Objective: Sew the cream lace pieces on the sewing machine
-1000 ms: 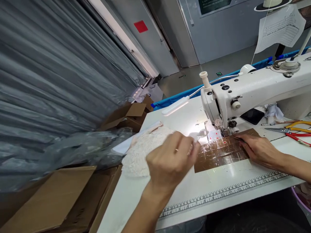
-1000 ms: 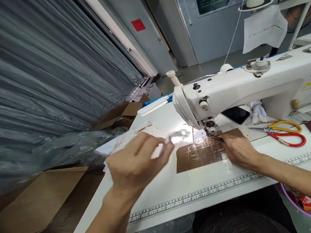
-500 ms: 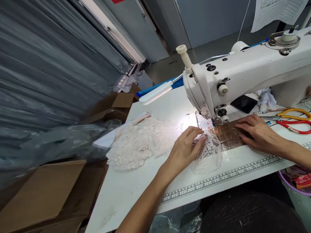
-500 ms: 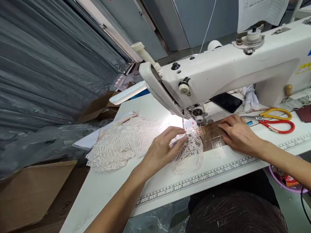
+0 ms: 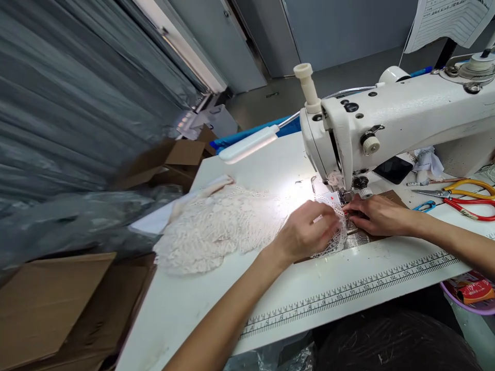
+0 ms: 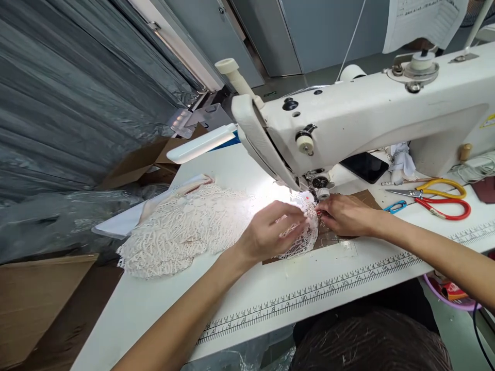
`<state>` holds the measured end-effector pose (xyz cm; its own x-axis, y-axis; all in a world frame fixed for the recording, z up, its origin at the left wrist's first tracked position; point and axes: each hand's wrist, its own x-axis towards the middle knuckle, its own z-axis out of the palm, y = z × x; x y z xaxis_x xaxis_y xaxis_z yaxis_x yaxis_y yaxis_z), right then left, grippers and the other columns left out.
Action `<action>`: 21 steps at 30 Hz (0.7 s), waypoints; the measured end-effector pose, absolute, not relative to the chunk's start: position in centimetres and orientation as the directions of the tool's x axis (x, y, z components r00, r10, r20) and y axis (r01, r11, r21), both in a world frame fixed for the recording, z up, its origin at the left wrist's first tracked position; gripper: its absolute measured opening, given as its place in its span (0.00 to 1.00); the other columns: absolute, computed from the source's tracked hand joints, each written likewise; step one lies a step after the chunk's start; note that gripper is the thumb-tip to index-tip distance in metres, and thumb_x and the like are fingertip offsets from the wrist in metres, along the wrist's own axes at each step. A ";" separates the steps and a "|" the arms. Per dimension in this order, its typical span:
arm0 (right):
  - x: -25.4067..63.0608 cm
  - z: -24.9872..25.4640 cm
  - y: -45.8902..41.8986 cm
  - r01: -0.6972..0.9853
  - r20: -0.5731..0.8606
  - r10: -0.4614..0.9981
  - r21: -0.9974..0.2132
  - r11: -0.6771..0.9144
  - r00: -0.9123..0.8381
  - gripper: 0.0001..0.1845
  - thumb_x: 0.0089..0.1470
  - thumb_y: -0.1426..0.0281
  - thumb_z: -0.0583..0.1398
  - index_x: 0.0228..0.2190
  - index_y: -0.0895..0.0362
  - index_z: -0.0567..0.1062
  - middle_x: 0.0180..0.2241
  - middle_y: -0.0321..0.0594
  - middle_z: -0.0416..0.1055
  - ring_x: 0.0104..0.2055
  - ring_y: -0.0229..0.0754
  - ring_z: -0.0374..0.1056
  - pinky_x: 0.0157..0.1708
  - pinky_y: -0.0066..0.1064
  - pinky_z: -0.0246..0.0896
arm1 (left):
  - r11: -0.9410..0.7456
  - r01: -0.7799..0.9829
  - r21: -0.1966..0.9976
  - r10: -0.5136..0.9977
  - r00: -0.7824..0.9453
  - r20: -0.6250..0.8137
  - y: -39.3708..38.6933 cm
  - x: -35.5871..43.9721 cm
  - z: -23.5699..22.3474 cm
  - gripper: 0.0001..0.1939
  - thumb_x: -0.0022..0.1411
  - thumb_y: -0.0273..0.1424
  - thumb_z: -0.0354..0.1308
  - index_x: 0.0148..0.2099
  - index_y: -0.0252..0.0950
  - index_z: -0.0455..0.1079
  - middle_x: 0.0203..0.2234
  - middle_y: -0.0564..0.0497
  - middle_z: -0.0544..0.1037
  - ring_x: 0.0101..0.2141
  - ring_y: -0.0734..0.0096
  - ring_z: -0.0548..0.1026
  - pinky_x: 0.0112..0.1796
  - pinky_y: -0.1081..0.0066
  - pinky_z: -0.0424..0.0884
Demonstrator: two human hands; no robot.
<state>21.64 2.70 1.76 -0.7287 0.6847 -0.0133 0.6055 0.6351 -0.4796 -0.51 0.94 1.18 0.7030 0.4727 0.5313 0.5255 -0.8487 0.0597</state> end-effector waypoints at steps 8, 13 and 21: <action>20.7 1.5 3.1 0.686 -0.070 0.786 -0.540 0.488 -0.614 0.12 0.59 0.70 0.54 0.39 0.59 0.76 0.33 0.42 0.72 0.30 0.37 0.65 0.30 0.30 0.55 | -0.819 0.463 0.339 0.571 0.717 0.400 0.0 -0.1 0.4 0.12 0.72 0.28 0.47 0.41 0.32 0.71 0.36 0.44 0.78 0.37 0.69 0.79 0.37 0.69 0.80; 21.3 0.8 2.7 0.552 0.075 0.751 -0.631 0.545 -0.656 0.16 0.55 0.69 0.53 0.42 0.60 0.75 0.28 0.39 0.71 0.26 0.35 0.63 0.29 0.29 0.54 | -0.712 0.510 0.483 0.695 0.612 0.378 -0.7 -0.4 0.1 0.12 0.69 0.23 0.45 0.44 0.36 0.70 0.40 0.46 0.79 0.40 0.71 0.79 0.39 0.68 0.80; 21.1 0.6 2.6 0.555 0.088 0.754 -0.622 0.552 -0.651 0.13 0.51 0.69 0.57 0.39 0.59 0.77 0.26 0.38 0.72 0.26 0.35 0.63 0.28 0.28 0.54 | -0.405 0.590 0.698 0.914 0.264 0.308 -1.4 1.3 -0.3 0.04 0.61 0.29 0.56 0.36 0.38 0.73 0.28 0.53 0.80 0.26 0.74 0.77 0.27 0.73 0.75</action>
